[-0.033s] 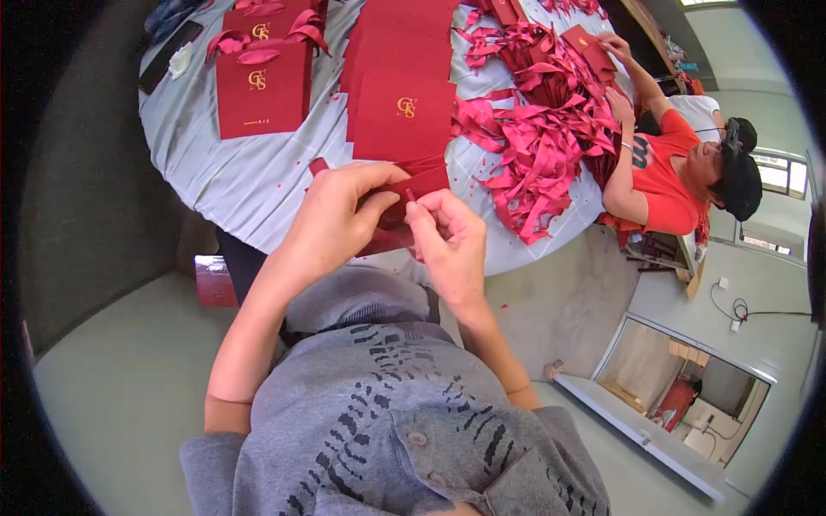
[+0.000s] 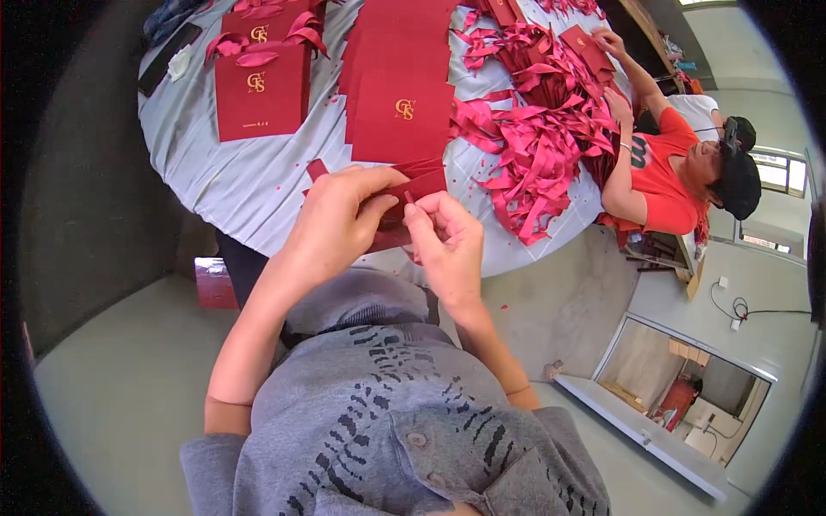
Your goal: The person attaches ribbon handles to paper gift bags by hand, threading ribbon strips through the slots and stacking the assembled bags on the table.
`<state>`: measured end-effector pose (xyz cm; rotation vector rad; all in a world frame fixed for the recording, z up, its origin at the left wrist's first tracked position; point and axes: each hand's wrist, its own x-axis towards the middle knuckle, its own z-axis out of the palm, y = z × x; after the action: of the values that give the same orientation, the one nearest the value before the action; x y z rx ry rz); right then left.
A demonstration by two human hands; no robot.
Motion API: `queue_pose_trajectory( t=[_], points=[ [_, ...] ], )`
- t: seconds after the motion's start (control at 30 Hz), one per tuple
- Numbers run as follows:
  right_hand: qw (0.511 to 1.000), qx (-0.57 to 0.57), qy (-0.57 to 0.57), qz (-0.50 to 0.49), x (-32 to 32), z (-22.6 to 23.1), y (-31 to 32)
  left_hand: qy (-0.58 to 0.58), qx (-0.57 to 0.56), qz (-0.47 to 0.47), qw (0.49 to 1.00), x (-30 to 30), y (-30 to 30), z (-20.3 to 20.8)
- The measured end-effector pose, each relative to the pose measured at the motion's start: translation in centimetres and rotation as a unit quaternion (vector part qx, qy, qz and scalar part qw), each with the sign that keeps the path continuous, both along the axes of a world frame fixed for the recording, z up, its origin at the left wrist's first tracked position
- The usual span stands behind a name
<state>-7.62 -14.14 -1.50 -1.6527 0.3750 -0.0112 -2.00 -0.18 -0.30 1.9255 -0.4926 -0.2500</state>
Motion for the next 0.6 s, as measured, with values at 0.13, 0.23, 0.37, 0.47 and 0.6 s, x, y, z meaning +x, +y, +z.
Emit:
queue_pose_trajectory(
  t=[0.13, 0.23, 0.37, 0.47, 0.6],
  points=[
    [0.999, 0.038, 0.007, -0.010, 0.0, -0.5, 0.7, -0.055, 0.034, 0.005, 0.998, -0.5, -0.2, -0.2],
    [0.998, 0.059, 0.021, 0.004, 0.6, -0.9, 0.3, -0.088, 0.053, -0.007, 0.995, -0.8, -0.5, -0.3],
    [0.991, 0.127, 0.041, 0.005, 1.4, -1.5, 0.5, -0.102, 0.076, 0.027, 0.991, -1.0, -0.6, -0.9],
    [0.991, 0.114, 0.055, 0.040, 1.5, -2.0, 0.4, -0.107, 0.100, 0.014, 0.989, -0.6, -0.1, -0.9],
    [0.958, -0.242, -0.152, 0.026, 1.6, -2.5, 0.1, -0.154, 0.138, 0.004, 0.978, -0.7, 0.5, -1.9]
  ],
)
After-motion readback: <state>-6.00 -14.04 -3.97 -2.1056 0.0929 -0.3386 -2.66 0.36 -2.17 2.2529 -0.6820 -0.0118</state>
